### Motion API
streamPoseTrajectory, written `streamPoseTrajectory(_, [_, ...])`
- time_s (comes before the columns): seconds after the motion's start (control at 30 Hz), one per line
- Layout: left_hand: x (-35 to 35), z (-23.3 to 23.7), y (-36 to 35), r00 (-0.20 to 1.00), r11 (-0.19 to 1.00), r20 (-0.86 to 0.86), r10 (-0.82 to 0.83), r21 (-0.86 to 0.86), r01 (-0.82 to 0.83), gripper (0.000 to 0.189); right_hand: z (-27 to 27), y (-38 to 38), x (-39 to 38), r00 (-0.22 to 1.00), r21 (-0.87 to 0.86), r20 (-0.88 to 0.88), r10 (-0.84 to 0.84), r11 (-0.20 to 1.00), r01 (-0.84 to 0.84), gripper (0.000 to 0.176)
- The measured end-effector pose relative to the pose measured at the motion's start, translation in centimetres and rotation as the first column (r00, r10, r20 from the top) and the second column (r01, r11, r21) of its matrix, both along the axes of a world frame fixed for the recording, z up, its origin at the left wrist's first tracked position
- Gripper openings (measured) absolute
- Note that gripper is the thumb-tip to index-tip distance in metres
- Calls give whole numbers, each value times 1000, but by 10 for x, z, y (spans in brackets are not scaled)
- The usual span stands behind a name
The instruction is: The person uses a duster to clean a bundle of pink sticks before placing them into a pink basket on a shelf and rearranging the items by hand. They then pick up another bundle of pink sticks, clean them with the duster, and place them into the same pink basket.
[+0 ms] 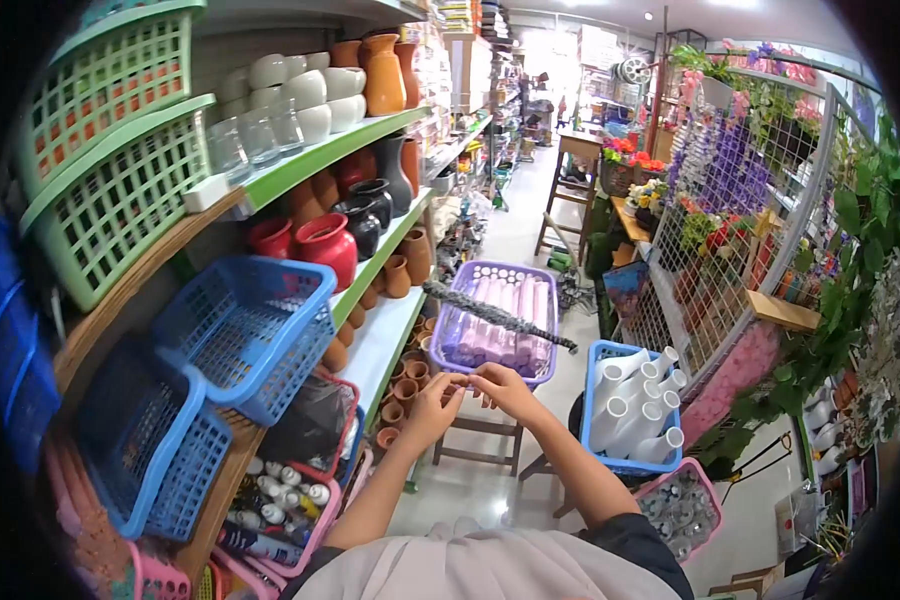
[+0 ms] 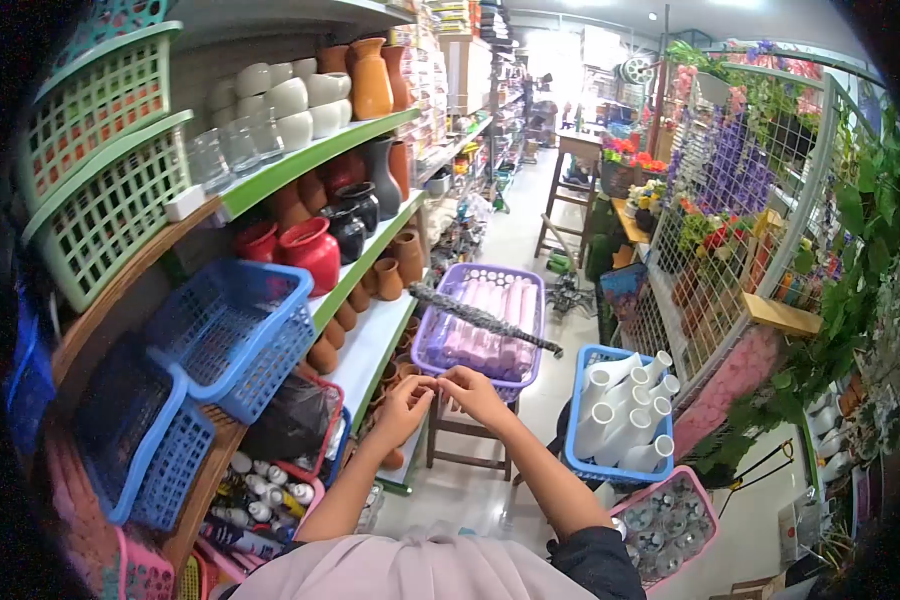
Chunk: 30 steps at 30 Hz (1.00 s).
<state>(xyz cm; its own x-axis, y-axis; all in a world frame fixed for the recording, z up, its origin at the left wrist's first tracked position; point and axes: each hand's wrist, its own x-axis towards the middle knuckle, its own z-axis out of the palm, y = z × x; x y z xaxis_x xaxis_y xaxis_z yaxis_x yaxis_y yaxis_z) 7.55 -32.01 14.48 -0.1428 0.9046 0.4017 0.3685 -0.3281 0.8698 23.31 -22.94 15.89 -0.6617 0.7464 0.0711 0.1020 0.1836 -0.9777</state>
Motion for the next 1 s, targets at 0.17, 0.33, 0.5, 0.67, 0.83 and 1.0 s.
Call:
streamPoseTrajectory(0.17, [14,-43,76,994,995,84,-72,-65,77,22,-31,61,26,983,21,102,-154,988,152,25])
streamPoseTrajectory(0.33, [16,-90,141,996,997,84,-23,-76,29,19,-73,117,45,919,174,192,-343,934,312,28])
streamPoseTrajectory(0.5, [14,-104,191,992,965,-124,21,-255,-52,26,-88,148,48,795,477,240,-557,781,403,24])
streamPoseTrajectory(0.67, [9,-112,238,985,874,-155,-74,-486,-11,35,-105,177,42,667,718,284,-688,614,328,35])
streamPoseTrajectory(0.83, [15,-125,273,804,823,-557,-206,-543,-165,58,-110,210,36,565,762,468,-679,634,131,39])
streamPoseTrajectory(1.0, [20,-137,306,768,762,-567,-298,-626,-166,72,-110,221,41,587,724,498,-639,678,124,34])
